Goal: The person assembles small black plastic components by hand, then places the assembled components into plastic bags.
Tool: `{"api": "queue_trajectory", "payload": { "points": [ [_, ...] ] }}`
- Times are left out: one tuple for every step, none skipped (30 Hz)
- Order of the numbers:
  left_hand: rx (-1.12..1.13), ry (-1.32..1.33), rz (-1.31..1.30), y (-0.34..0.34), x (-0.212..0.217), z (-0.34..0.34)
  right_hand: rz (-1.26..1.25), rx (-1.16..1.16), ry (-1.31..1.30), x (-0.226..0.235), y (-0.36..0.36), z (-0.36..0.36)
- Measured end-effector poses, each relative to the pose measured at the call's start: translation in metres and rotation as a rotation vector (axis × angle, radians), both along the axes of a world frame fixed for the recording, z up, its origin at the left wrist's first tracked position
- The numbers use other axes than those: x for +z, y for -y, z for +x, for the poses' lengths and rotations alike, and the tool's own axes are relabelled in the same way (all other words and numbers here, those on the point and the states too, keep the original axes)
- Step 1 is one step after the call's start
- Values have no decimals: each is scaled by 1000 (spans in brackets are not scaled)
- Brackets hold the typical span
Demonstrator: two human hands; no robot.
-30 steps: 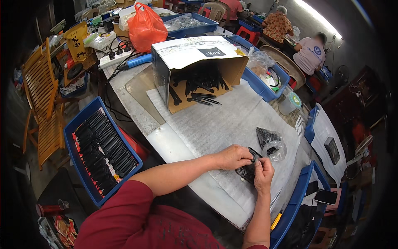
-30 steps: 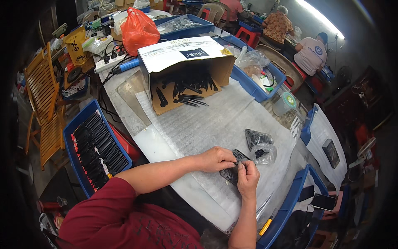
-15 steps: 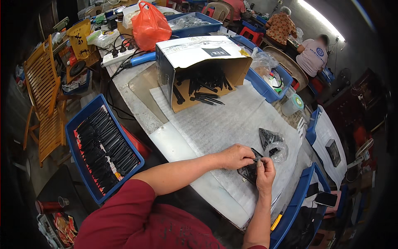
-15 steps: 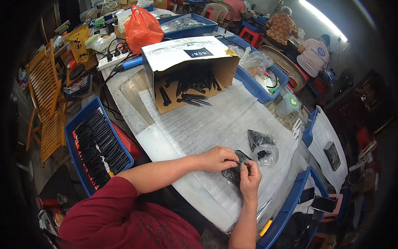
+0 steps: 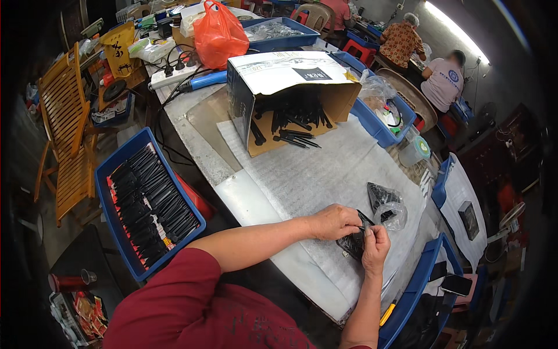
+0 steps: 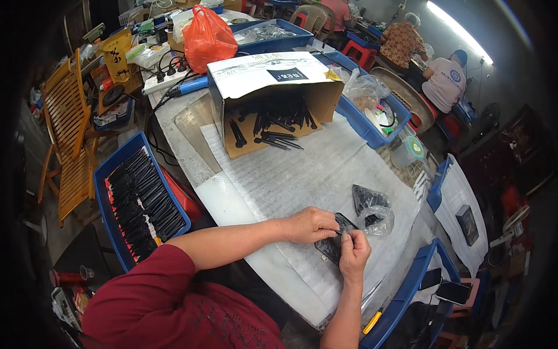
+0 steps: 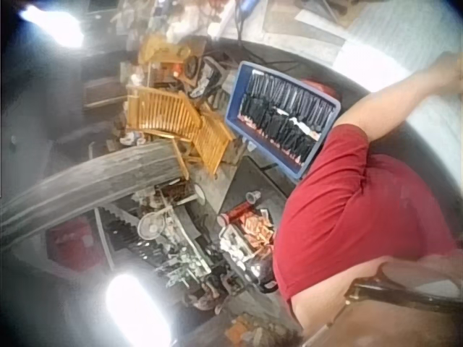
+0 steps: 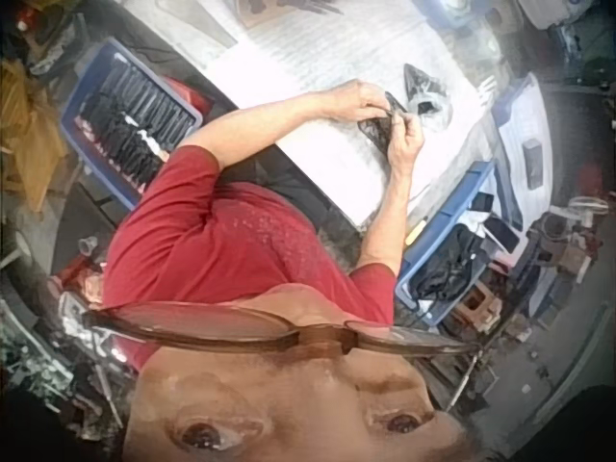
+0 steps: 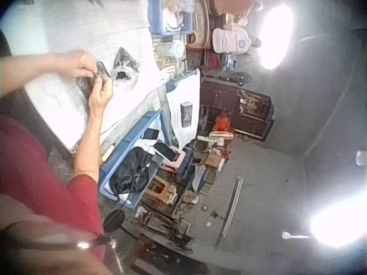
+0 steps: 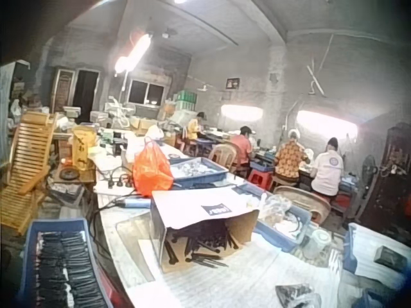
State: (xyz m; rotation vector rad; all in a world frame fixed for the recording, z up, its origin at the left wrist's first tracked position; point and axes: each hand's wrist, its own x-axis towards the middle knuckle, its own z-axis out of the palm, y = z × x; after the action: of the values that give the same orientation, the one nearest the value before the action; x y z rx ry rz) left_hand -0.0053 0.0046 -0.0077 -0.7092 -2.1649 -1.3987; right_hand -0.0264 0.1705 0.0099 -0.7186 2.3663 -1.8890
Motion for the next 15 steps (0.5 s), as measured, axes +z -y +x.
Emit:
{"api": "queue_trajectory", "payload": {
  "points": [
    [1, 1, 0, 0, 1, 1, -8, 5, 13, 2, 1, 1],
    [12, -7, -12, 1, 2, 1, -17, 10, 26, 3, 2, 1],
    [22, -15, -25, 1, 3, 2, -16, 11, 26, 2, 2, 1],
    [22, -14, -24, 1, 3, 2, -24, 18, 19, 1, 2, 0],
    [33, -48, -38, 0, 4, 2, -31, 26, 11, 0, 2, -1],
    [46, -82, -51, 0, 4, 2, -31, 27, 12, -1, 1, -1],
    [47, -82, -51, 0, 5, 2, -46, 30, 31, -1, 1, -1],
    [60, -100, -66, 0, 5, 2, -61, 33, 49, -1, 1, -2],
    [75, -118, -81, 0, 5, 3, -60, 35, 51, 0, 2, -2],
    [78, -117, -81, 0, 5, 2, -81, 38, 79, 1, 2, -1],
    [92, -141, -104, 0, 5, 2, -102, 40, 107, 1, 3, -1],
    [105, -166, -127, 0, 4, 2, -102, 41, 108, 2, 3, -1],
    [105, -165, -126, 0, 5, 2, -121, 34, 143, 2, 3, -1],
    [114, -169, -129, -1, 5, 2, -139, 27, 179, 2, 3, -1],
    [123, -171, -132, -1, 5, 3, -139, 27, 179, 2, 3, -1]
  ]
}}
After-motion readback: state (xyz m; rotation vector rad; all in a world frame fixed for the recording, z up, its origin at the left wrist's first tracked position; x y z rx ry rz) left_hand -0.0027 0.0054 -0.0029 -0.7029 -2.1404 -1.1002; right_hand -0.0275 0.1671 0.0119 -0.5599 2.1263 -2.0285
